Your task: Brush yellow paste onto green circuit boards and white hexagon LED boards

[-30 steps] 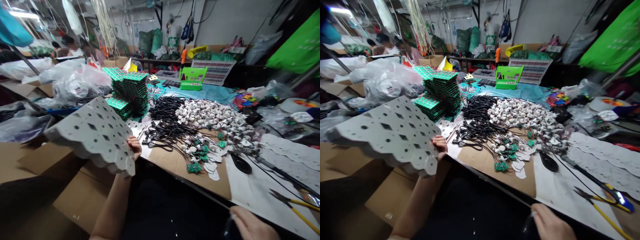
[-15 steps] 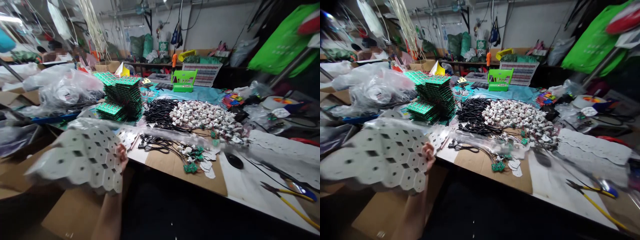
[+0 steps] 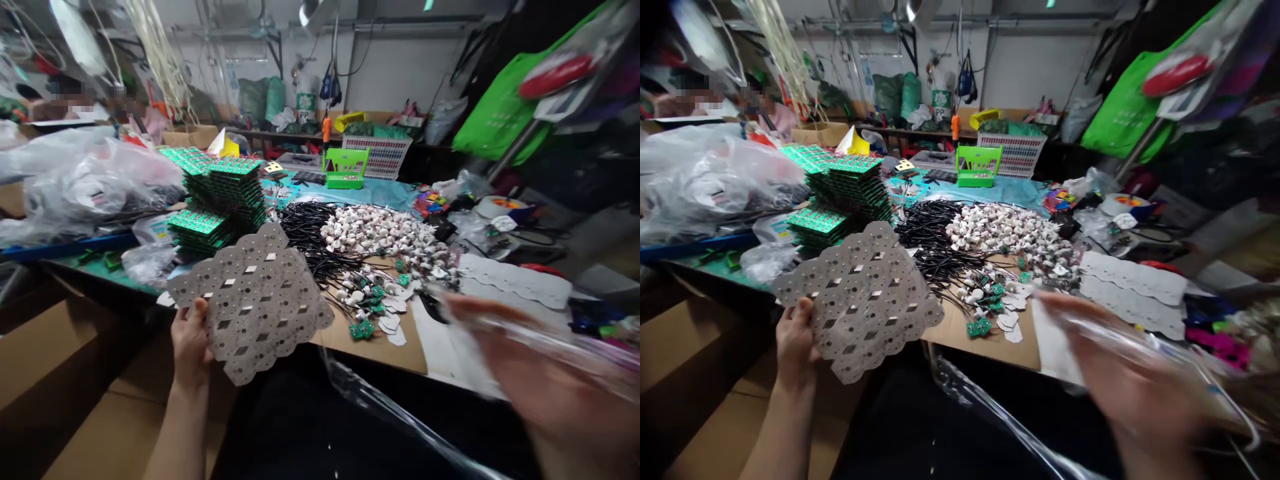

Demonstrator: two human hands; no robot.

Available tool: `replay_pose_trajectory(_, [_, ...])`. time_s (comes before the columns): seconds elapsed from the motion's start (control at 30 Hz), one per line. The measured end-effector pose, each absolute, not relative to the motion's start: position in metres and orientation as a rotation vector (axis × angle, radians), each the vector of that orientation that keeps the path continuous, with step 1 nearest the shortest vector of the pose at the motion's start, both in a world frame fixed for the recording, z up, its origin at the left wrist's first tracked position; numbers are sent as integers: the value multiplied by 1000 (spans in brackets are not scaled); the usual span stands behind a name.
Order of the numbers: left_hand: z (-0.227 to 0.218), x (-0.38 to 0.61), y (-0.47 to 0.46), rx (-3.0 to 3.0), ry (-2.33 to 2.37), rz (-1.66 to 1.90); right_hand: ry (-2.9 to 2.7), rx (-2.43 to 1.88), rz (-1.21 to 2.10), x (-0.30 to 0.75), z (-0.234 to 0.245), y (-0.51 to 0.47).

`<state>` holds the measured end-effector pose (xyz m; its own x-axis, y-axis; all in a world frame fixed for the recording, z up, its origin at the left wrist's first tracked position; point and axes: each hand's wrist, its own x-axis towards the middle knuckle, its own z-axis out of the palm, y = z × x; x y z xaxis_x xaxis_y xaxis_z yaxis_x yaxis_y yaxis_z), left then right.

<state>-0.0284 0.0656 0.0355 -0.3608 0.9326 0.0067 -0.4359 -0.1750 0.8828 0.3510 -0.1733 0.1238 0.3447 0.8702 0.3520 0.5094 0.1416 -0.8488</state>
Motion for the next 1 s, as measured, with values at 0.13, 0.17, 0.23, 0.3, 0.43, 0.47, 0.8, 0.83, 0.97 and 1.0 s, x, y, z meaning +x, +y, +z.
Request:
replay_pose_trajectory(0.13, [52, -2, 46, 835, 1028, 1653, -1341, -1498, 608, 293, 100, -97])
replay_pose_trajectory(0.17, [56, 5, 40, 840, 1023, 1634, -1336, -1518, 578, 281, 93, -79])
replay_pose_trajectory(0.23, [63, 16, 32, 820, 999, 1577, -1267, -1464, 589, 267, 80, -53])
replay_pose_trajectory(0.3, [70, 22, 31, 803, 937, 1473, -1222, -1375, 614, 267, 70, -43])
replay_pose_trajectory(0.43, [80, 31, 46, 836, 846, 1305, -1214, -1387, 573, 289, 56, -52])
replay_pose_trajectory(0.47, [82, 35, 49, 835, 862, 1299, -1204, -1426, 539, 294, 53, -54])
replay_pose_trajectory(0.8, [85, 86, 40, 799, 860, 1415, -1146, -1398, 44, 313, 92, -75])
replay_pose_trajectory(0.83, [84, 88, 42, 785, 859, 1451, -1139, -1334, 41, 307, 102, -85])
replay_pose_trajectory(0.97, [78, 98, 61, 594, 900, 1611, -1406, -931, 535, 263, 115, -126])
replay_pose_trajectory(1.0, [76, 99, 67, 532, 903, 1622, -1566, -856, 783, 252, 107, -133])
